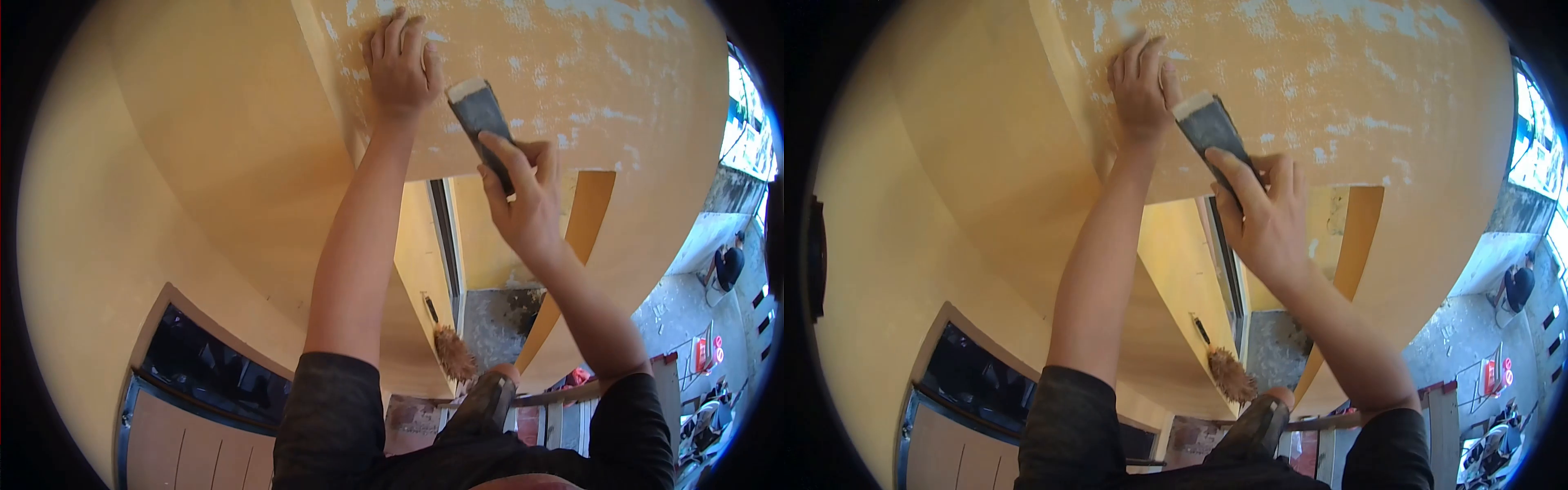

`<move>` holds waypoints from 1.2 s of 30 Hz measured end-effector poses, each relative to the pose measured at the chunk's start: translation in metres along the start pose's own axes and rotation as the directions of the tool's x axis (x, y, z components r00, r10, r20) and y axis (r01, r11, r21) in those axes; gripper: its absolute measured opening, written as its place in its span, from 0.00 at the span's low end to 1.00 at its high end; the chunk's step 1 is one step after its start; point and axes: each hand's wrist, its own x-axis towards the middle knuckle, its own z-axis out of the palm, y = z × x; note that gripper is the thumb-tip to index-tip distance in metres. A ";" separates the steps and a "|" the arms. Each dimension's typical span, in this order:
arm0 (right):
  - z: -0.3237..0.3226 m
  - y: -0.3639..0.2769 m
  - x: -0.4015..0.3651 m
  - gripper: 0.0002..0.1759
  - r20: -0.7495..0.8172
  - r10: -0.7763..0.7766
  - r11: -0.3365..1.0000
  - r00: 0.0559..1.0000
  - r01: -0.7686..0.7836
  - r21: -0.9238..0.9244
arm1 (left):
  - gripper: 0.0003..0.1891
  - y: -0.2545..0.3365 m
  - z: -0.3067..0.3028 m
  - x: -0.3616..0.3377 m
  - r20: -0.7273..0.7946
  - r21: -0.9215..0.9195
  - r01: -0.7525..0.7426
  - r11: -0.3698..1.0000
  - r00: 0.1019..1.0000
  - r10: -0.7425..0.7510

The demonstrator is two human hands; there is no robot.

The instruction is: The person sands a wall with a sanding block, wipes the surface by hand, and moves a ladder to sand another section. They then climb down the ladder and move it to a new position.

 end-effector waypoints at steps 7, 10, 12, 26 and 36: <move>-0.073 -0.004 -0.011 0.25 0.142 -0.003 0.986 0.990 0.026 -0.162 | 0.23 0.035 -0.014 -0.006 0.140 0.063 0.094 0.994 0.985 -0.102; -0.087 0.015 -0.025 0.26 0.142 0.085 0.984 0.986 -0.062 -0.165 | 0.28 0.067 -0.015 -0.030 0.276 0.073 0.046 0.996 0.959 -0.064; -0.096 0.020 -0.029 0.26 0.158 0.124 0.982 0.980 -0.098 -0.160 | 0.30 0.089 -0.015 -0.049 0.340 0.045 0.042 0.998 0.939 -0.055; -0.106 0.033 -0.055 0.25 0.121 0.262 0.960 0.958 -0.246 -0.132 | 0.26 0.056 -0.033 -0.033 0.376 0.038 -0.116 0.992 0.922 0.094; 0.007 0.022 0.018 0.25 -0.048 -0.012 0.969 0.999 0.000 -0.248 | 0.21 -0.024 -0.012 0.021 0.163 0.112 -0.228 0.967 0.964 0.208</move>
